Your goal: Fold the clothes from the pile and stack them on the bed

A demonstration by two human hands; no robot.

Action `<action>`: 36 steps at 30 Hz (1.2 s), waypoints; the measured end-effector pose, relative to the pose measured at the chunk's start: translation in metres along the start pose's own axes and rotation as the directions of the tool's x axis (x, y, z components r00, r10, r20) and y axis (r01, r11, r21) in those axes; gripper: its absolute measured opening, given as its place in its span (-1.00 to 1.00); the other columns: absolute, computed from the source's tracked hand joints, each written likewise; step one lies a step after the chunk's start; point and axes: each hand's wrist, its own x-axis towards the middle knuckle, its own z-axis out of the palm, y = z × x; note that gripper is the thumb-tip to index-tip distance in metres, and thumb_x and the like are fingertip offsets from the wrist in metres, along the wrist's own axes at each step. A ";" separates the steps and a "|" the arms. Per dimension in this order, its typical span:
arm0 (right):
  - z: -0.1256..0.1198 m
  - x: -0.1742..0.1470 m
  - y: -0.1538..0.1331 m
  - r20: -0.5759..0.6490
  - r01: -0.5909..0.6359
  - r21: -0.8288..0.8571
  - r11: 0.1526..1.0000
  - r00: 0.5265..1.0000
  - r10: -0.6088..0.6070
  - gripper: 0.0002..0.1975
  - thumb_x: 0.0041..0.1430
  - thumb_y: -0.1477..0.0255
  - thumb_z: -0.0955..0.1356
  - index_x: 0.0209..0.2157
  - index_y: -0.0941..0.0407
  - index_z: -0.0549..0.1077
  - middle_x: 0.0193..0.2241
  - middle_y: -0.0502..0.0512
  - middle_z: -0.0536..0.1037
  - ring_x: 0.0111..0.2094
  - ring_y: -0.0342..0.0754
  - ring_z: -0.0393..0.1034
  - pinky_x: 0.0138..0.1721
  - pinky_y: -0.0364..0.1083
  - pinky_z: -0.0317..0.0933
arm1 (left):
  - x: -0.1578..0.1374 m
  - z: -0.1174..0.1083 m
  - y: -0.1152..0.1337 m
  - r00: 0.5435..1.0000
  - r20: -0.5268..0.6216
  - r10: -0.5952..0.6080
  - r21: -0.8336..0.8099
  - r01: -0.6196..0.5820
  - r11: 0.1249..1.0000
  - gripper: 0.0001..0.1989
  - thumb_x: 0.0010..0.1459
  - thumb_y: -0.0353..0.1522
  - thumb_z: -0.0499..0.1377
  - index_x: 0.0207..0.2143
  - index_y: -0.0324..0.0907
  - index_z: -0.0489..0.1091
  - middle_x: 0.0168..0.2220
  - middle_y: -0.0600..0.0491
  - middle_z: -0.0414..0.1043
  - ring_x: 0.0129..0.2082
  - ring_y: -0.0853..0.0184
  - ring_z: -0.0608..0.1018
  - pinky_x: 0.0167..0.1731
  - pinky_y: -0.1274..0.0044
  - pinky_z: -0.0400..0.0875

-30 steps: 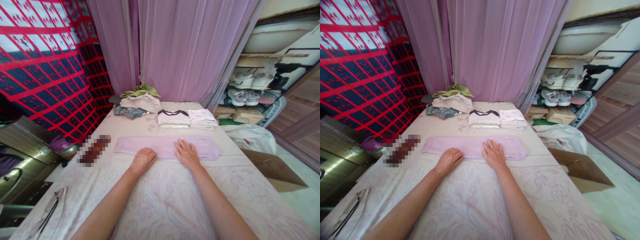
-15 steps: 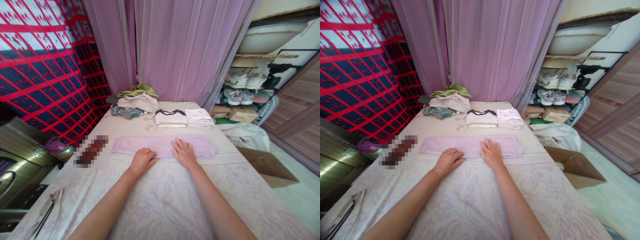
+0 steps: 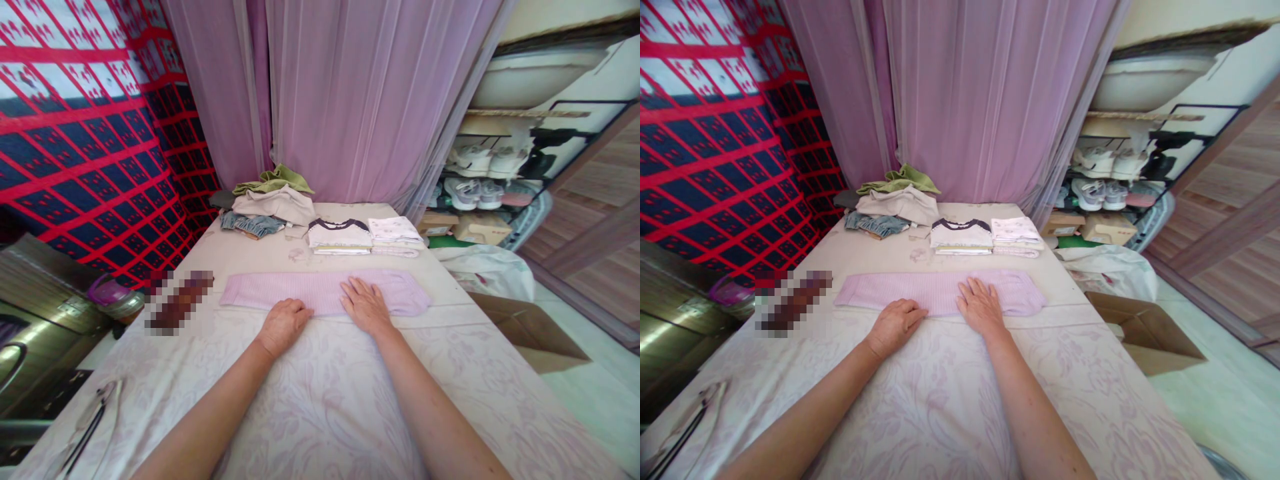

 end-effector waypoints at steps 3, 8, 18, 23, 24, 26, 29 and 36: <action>0.000 0.000 0.000 0.015 -0.002 -0.008 1.000 1.000 0.002 -0.48 0.33 0.20 0.03 0.24 0.01 0.17 0.30 0.09 0.09 0.30 0.02 -0.09 0.24 0.19 -0.27 | 0.001 0.003 0.001 0.997 -0.074 0.000 -0.095 -0.007 0.995 -0.75 0.27 -0.33 0.03 -0.12 -0.10 0.47 -0.14 -0.04 0.46 -0.12 0.26 0.47 -0.06 0.38 0.36; -0.011 0.003 -0.002 0.030 -0.006 -0.016 1.000 1.000 0.007 -0.48 0.31 0.23 0.05 0.25 0.01 0.15 0.29 0.14 0.11 0.29 0.07 -0.08 0.23 0.25 -0.28 | 0.004 0.015 0.006 0.998 -0.066 -0.016 -0.131 0.007 0.991 -0.52 0.27 -0.18 0.00 0.18 -0.16 0.21 0.23 -0.10 0.21 0.24 0.18 0.22 0.20 0.26 0.12; -0.007 0.013 -0.039 0.061 0.010 0.042 0.999 0.998 -0.013 -0.47 0.32 0.24 0.03 0.27 0.03 0.11 0.32 0.14 0.02 0.32 0.05 -0.15 0.23 0.25 -0.27 | 0.001 0.020 0.008 0.995 0.095 -0.015 -0.098 0.024 0.995 -0.44 0.29 -0.16 -0.07 0.30 -0.10 0.01 0.31 -0.02 0.05 0.31 0.21 0.08 0.26 0.22 -0.07; -0.001 0.012 -0.040 0.095 0.011 0.060 0.998 0.995 -0.017 -0.46 0.32 0.22 0.03 0.28 0.03 0.09 0.33 0.14 -0.01 0.32 0.04 -0.17 0.23 0.26 -0.29 | 0.007 0.015 0.006 0.994 0.106 -0.036 -0.149 0.051 0.987 -0.50 0.32 -0.16 -0.13 0.24 -0.10 0.13 0.28 -0.02 0.13 0.28 0.19 0.15 0.23 0.20 -0.02; -0.003 0.012 -0.040 0.104 0.010 0.068 0.998 0.994 -0.017 -0.46 0.32 0.22 0.03 0.28 0.03 0.09 0.33 0.14 0.00 0.32 0.04 -0.17 0.23 0.26 -0.29 | 0.011 0.012 0.004 0.994 0.102 -0.046 -0.162 0.062 0.985 -0.52 0.33 -0.17 -0.17 0.21 -0.11 0.20 0.25 -0.03 0.19 0.26 0.21 0.20 0.22 0.23 0.03; -0.009 0.014 -0.038 0.120 0.016 0.089 0.996 0.992 -0.027 -0.46 0.31 0.20 0.06 0.26 0.03 0.12 0.32 0.15 0.02 0.32 0.06 -0.15 0.22 0.27 -0.24 | 0.021 0.007 -0.001 0.993 0.084 -0.079 -0.162 0.091 0.983 -0.52 0.34 -0.20 -0.21 0.15 -0.13 0.28 0.21 -0.04 0.27 0.22 0.22 0.27 0.20 0.27 0.08; -0.020 0.020 -0.034 0.119 0.049 0.124 0.991 0.991 -0.064 -0.48 0.30 0.19 0.09 0.23 0.03 0.17 0.30 0.16 0.10 0.29 0.06 -0.07 0.20 0.26 -0.19 | 0.041 -0.001 -0.014 0.982 0.089 -0.167 -0.085 0.175 0.981 -0.52 0.33 -0.20 -0.18 0.17 -0.15 0.25 0.25 -0.07 0.19 0.25 0.17 0.20 0.21 0.24 0.04; -0.030 0.055 -0.008 0.053 0.009 0.053 0.999 0.999 -0.012 -0.59 0.30 0.38 0.13 0.13 -0.02 0.32 0.22 0.10 0.27 0.23 0.02 0.07 0.21 0.20 -0.22 | 0.076 -0.012 -0.056 0.938 0.197 -0.286 0.031 0.286 0.958 -0.64 0.29 -0.28 -0.06 0.05 -0.12 0.35 0.09 -0.05 0.39 0.08 0.19 0.40 0.08 0.33 0.21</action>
